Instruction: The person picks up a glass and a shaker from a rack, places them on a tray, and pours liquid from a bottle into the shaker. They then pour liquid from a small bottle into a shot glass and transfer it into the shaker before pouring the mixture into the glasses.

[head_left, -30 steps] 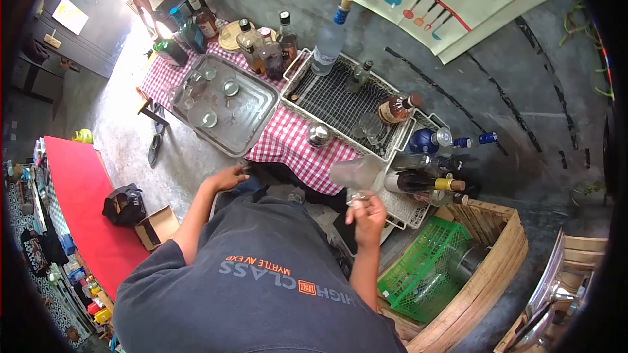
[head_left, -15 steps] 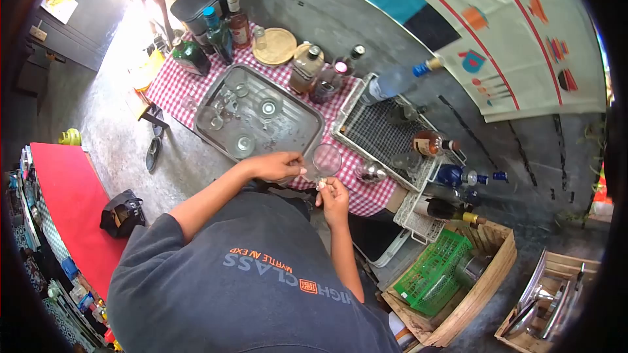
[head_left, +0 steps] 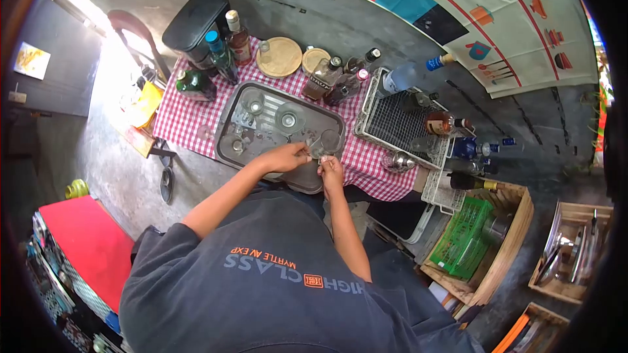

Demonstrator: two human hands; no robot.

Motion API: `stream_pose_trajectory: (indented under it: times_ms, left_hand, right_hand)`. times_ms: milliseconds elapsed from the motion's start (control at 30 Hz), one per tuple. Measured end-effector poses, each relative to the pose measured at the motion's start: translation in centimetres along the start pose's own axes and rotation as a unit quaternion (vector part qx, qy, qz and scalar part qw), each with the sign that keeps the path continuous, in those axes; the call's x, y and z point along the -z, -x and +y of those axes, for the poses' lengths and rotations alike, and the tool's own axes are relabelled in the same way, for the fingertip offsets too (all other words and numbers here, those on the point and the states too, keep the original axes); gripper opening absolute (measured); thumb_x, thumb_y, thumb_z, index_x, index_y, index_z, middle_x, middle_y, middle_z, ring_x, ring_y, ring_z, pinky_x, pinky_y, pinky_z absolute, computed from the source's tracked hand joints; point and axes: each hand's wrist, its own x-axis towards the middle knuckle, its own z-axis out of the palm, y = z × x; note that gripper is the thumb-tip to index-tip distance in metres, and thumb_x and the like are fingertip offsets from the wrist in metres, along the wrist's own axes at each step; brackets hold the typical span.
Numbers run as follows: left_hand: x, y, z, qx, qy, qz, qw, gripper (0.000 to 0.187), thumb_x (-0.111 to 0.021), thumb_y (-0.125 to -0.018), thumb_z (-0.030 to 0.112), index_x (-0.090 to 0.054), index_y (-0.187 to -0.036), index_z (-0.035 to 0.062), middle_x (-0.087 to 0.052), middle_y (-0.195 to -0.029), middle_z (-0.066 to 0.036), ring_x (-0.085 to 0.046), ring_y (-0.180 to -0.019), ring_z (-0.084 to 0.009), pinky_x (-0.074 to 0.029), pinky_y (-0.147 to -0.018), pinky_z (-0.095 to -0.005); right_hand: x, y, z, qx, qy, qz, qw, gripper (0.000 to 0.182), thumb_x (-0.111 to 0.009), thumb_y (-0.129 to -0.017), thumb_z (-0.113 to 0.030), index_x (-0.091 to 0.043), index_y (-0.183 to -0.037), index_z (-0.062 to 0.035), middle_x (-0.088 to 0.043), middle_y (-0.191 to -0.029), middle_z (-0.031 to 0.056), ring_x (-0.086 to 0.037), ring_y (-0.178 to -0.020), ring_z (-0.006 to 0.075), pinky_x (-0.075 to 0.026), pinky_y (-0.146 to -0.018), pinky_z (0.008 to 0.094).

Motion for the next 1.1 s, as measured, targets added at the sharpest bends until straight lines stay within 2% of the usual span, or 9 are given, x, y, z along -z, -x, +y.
stream_pose_trajectory:
  times_ms: [100,200,233,333,433,533,733,933,1100]
  left_hand:
    - [1.4,0.6,-1.0,-0.035,-0.011,0.040,0.999,0.033,-0.061,-0.091,0.021,-0.056,-0.118,0.0030,-0.066,-0.099,-0.013,-0.063,-0.094,-0.0236,-0.048,-0.081,-0.0353]
    - [2.6,0.5,-2.1,-0.112,-0.020,0.114,0.987,0.031,-0.062,-0.090,0.017,-0.056,-0.117,0.0041,-0.066,-0.100,-0.011,-0.064,-0.094,-0.0231,-0.048,-0.080,-0.0362]
    - [3.1,0.9,-1.6,-0.108,0.007,0.124,0.986,0.030,-0.063,-0.086,0.011,-0.057,-0.114,0.0030,-0.063,-0.103,-0.011,-0.061,-0.099,-0.0265,-0.047,-0.085,-0.0384]
    - [4.3,0.4,-2.1,-0.157,-0.165,0.189,0.955,0.037,-0.066,-0.081,0.008,-0.055,-0.115,0.0016,-0.057,-0.111,-0.018,-0.054,-0.110,-0.0341,-0.044,-0.095,-0.0418]
    - [5.0,-0.4,-2.2,-0.160,-0.193,0.231,0.940,0.047,-0.069,-0.075,0.006,-0.052,-0.119,0.0019,-0.051,-0.119,-0.019,-0.046,-0.117,-0.0376,-0.040,-0.100,-0.0427]
    - [5.5,-1.7,-2.7,-0.173,-0.228,0.242,0.927,0.060,-0.074,-0.071,0.007,-0.048,-0.125,0.0019,-0.048,-0.126,-0.018,-0.046,-0.119,-0.0381,-0.041,-0.100,-0.0439]
    - [5.4,-4.1,-3.4,-0.094,-0.286,0.187,0.935,0.080,-0.078,-0.066,0.008,-0.039,-0.136,0.0028,-0.041,-0.138,-0.020,-0.041,-0.127,-0.0386,-0.039,-0.104,-0.0445]
    - [5.7,-5.7,-4.6,-0.098,-0.320,0.169,0.927,0.086,-0.082,-0.065,0.011,-0.038,-0.138,0.0025,-0.039,-0.140,-0.022,-0.041,-0.127,-0.0412,-0.040,-0.104,-0.0451]
    - [5.0,-5.9,-5.4,-0.068,-0.324,0.166,0.929,0.098,-0.084,-0.064,0.014,-0.030,-0.143,-0.0022,-0.035,-0.144,-0.024,-0.040,-0.130,-0.0408,-0.039,-0.105,-0.0441]
  right_hand:
    - [-0.3,-0.6,0.6,-0.002,0.020,0.013,1.000,0.013,-0.060,-0.094,-0.013,-0.054,-0.103,-0.0049,-0.056,-0.079,0.0007,-0.056,-0.066,0.0103,-0.046,-0.063,0.0234]
    - [-1.0,-1.2,1.5,0.007,-0.043,0.040,0.998,0.007,-0.058,-0.095,-0.010,-0.053,-0.099,-0.0066,-0.055,-0.076,0.0003,-0.055,-0.065,0.0098,-0.044,-0.062,0.0234]
    - [-1.0,-1.4,1.7,-0.004,-0.042,0.048,0.998,0.008,-0.058,-0.095,-0.010,-0.052,-0.099,-0.0057,-0.056,-0.077,0.0014,-0.056,-0.066,0.0104,-0.045,-0.063,0.0238]
    - [-1.1,-2.0,2.8,0.001,0.006,0.044,0.999,0.012,-0.059,-0.095,-0.013,-0.053,-0.103,-0.0061,-0.057,-0.083,0.0020,-0.057,-0.070,0.0113,-0.047,-0.065,0.0249]
    - [-1.2,-2.1,2.6,-0.005,0.043,0.056,0.998,0.013,-0.059,-0.095,-0.013,-0.054,-0.104,-0.0056,-0.058,-0.083,0.0021,-0.057,-0.070,0.0110,-0.047,-0.065,0.0243]
    - [-1.2,-2.5,1.7,-0.007,0.068,0.063,0.996,0.014,-0.060,-0.094,-0.013,-0.056,-0.102,-0.0018,-0.058,-0.078,0.0037,-0.057,-0.068,0.0116,-0.047,-0.062,0.0238]
    - [-0.7,-4.1,0.7,0.004,0.109,0.073,0.991,0.015,-0.061,-0.094,-0.014,-0.058,-0.101,-0.0005,-0.060,-0.080,0.0050,-0.059,-0.069,0.0122,-0.048,-0.061,0.0243]
    - [-1.3,-5.0,1.2,0.008,0.081,0.096,0.992,0.017,-0.060,-0.095,-0.013,-0.057,-0.103,0.0015,-0.062,-0.088,0.0096,-0.064,-0.075,0.0160,-0.054,-0.068,0.0262]
    - [-1.7,-4.7,1.8,0.037,0.068,0.104,0.992,0.015,-0.061,-0.093,-0.010,-0.055,-0.100,0.0029,-0.062,-0.088,0.0124,-0.066,-0.075,0.0195,-0.058,-0.065,0.0289]
